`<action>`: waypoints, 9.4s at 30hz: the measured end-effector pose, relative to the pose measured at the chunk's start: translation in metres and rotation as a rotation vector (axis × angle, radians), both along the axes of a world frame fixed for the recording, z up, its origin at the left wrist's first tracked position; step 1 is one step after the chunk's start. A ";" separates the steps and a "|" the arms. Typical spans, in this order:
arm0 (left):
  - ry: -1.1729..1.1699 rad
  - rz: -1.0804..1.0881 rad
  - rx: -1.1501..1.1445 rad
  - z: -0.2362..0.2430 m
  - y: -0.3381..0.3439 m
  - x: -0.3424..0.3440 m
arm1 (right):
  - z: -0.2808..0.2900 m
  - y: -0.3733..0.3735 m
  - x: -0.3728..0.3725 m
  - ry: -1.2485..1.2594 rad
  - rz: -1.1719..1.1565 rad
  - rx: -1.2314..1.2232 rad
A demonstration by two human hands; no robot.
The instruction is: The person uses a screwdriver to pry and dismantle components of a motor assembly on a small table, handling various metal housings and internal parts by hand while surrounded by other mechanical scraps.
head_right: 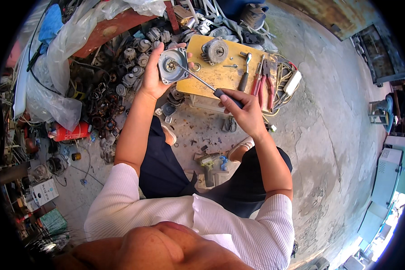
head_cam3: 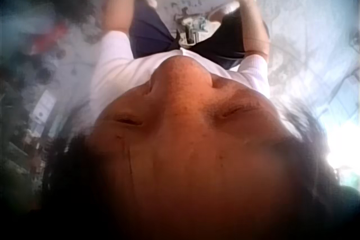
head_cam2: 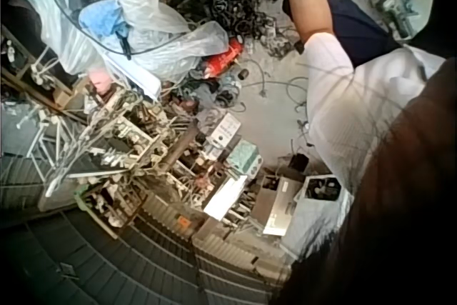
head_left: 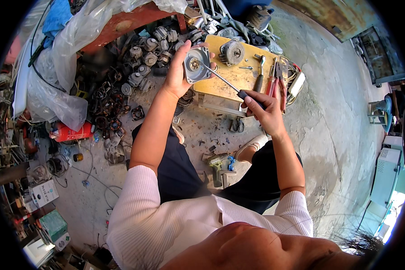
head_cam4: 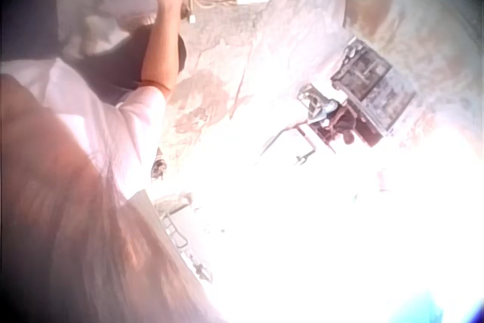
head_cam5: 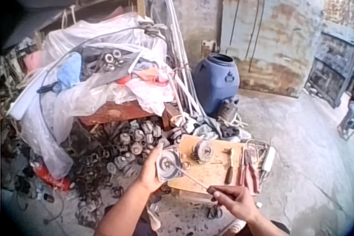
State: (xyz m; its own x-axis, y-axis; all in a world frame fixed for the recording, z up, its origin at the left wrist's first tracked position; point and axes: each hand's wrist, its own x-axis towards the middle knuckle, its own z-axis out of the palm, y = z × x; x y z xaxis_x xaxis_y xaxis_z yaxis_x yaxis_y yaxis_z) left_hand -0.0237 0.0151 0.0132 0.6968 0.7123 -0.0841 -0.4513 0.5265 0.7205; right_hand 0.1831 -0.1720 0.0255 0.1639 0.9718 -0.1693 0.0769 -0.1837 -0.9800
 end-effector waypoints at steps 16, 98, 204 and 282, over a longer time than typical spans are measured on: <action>0.168 0.093 0.275 -0.004 -0.006 0.005 | -0.002 0.000 0.004 0.106 0.047 -0.128; -0.163 0.239 -0.190 -0.021 -0.011 0.019 | -0.042 -0.004 -0.056 -0.078 -0.048 0.021; 0.038 -0.135 -0.275 -0.023 0.007 0.013 | 0.012 -0.008 0.018 -0.045 0.146 -0.103; -0.054 0.064 -0.291 -0.013 0.006 0.002 | 0.010 -0.006 0.001 -0.082 -0.052 0.017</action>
State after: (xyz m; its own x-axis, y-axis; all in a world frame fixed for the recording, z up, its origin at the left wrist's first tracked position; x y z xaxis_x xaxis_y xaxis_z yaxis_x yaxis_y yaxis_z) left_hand -0.0213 0.0213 -0.0002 0.6602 0.7065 -0.2548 -0.5239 0.6763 0.5179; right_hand 0.1845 -0.1776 0.0351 0.2272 0.9641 -0.1370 0.1477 -0.1732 -0.9738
